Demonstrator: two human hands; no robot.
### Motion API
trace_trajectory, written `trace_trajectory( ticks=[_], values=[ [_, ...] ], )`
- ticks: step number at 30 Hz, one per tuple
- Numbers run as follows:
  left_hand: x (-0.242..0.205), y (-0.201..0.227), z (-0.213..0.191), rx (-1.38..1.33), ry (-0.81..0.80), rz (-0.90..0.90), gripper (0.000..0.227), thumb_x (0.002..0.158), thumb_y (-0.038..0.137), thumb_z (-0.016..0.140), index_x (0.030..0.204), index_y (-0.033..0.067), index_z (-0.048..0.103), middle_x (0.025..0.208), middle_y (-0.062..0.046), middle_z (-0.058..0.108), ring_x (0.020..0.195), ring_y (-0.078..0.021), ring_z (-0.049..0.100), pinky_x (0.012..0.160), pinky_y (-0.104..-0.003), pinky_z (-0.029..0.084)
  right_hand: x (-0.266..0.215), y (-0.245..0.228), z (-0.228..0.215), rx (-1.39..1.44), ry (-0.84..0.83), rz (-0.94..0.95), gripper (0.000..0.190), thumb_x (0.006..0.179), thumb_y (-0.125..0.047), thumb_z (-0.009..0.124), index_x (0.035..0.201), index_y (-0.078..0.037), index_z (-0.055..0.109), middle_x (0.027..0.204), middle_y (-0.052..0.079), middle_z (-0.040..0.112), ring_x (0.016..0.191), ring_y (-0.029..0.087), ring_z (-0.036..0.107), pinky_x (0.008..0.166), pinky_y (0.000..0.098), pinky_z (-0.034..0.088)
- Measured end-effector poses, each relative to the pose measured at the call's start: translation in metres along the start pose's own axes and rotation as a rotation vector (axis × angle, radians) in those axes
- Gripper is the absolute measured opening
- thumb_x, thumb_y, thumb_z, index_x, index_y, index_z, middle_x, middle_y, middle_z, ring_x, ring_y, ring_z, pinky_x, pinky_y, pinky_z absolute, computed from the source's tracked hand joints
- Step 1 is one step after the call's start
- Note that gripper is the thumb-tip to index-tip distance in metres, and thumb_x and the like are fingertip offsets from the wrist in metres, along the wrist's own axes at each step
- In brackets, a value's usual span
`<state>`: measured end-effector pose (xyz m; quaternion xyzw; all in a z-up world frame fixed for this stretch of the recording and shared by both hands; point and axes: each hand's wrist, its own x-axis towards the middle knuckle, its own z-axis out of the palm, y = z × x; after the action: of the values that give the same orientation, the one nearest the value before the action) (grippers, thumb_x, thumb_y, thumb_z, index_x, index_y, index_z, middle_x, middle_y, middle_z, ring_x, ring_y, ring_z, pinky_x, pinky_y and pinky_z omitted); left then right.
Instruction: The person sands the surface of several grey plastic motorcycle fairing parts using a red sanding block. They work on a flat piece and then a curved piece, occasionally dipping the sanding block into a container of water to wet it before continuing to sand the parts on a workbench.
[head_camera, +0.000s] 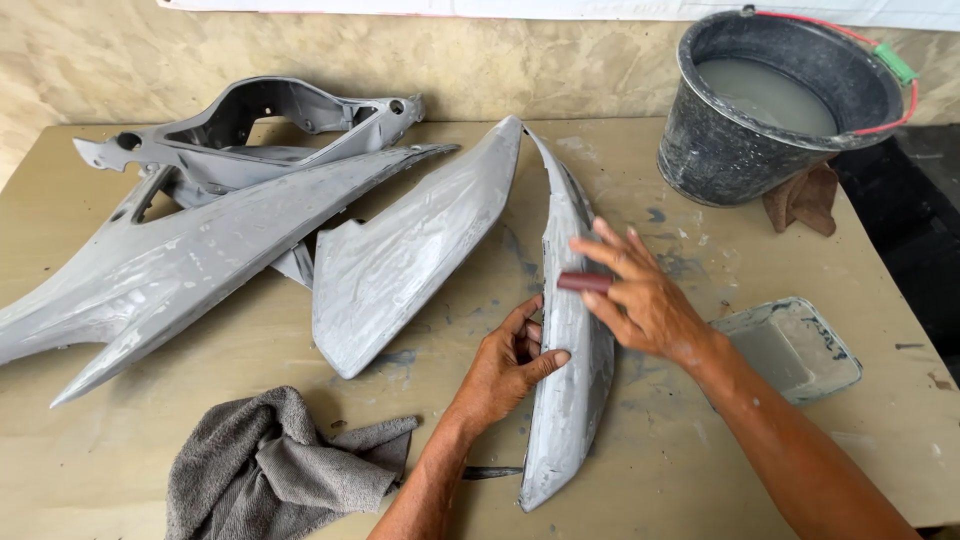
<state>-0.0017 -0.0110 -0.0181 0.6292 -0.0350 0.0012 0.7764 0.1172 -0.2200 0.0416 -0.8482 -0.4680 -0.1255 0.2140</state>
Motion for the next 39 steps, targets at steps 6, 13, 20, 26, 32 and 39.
trace_trajectory(
  ticks=[6,13,20,26,32,39],
  values=[
    [-0.001,-0.001,-0.001,-0.003,-0.017,-0.009,0.081,0.083,0.014,0.084,0.150,-0.0065,0.042,0.094,-0.006,0.053,0.083,-0.0129,0.059,0.076,-0.025,0.056,0.038,0.018,-0.001,0.079,0.119,0.118,0.035,0.107,-0.028,0.051,0.104,-0.003,0.075,0.159,0.006,0.045,0.150,0.042,0.029,0.115,0.0701,0.023],
    [0.001,-0.003,-0.001,-0.035,-0.010,0.001,0.082,0.082,0.012,0.084,0.150,-0.0065,0.042,0.093,-0.006,0.054,0.081,-0.0118,0.060,0.075,-0.024,0.056,-0.001,-0.009,0.001,0.097,0.056,0.059,0.033,0.101,-0.028,0.054,0.092,-0.008,0.079,0.156,0.004,0.049,0.152,0.038,0.030,0.118,0.0648,0.022],
    [0.001,-0.007,0.000,-0.043,-0.019,0.004,0.082,0.083,0.013,0.084,0.150,-0.0070,0.041,0.093,-0.007,0.055,0.081,-0.0129,0.060,0.075,-0.025,0.056,0.028,-0.003,-0.005,-0.011,0.108,0.079,0.034,0.103,-0.027,0.056,0.089,-0.003,0.076,0.155,0.005,0.050,0.151,0.037,0.034,0.118,0.0642,0.025],
    [0.000,-0.002,0.000,-0.031,-0.016,0.024,0.080,0.083,0.011,0.083,0.150,-0.0068,0.042,0.092,-0.007,0.055,0.081,-0.0127,0.060,0.075,-0.025,0.056,-0.001,-0.012,0.012,0.036,0.060,0.034,0.034,0.101,-0.028,0.054,0.087,-0.007,0.077,0.154,0.007,0.051,0.151,0.037,0.031,0.119,0.0633,0.022],
    [-0.001,-0.002,-0.003,-0.007,-0.029,0.035,0.079,0.086,0.011,0.081,0.150,-0.0075,0.040,0.095,-0.008,0.056,0.084,-0.0134,0.060,0.077,-0.027,0.056,0.001,-0.008,0.008,-0.107,0.072,-0.031,0.030,0.099,-0.029,0.060,0.083,-0.010,0.077,0.154,0.005,0.052,0.151,0.032,0.034,0.122,0.0573,0.019],
    [0.005,-0.006,-0.012,-0.097,-0.087,0.004,0.048,0.106,0.012,0.049,0.151,-0.0040,0.043,0.095,-0.011,0.061,0.084,-0.0155,0.061,0.074,-0.028,0.060,0.008,-0.010,0.004,-0.024,0.135,0.002,0.031,0.101,-0.023,0.059,0.087,-0.001,0.076,0.154,0.010,0.052,0.150,0.037,0.035,0.119,0.0616,0.025]
  ],
)
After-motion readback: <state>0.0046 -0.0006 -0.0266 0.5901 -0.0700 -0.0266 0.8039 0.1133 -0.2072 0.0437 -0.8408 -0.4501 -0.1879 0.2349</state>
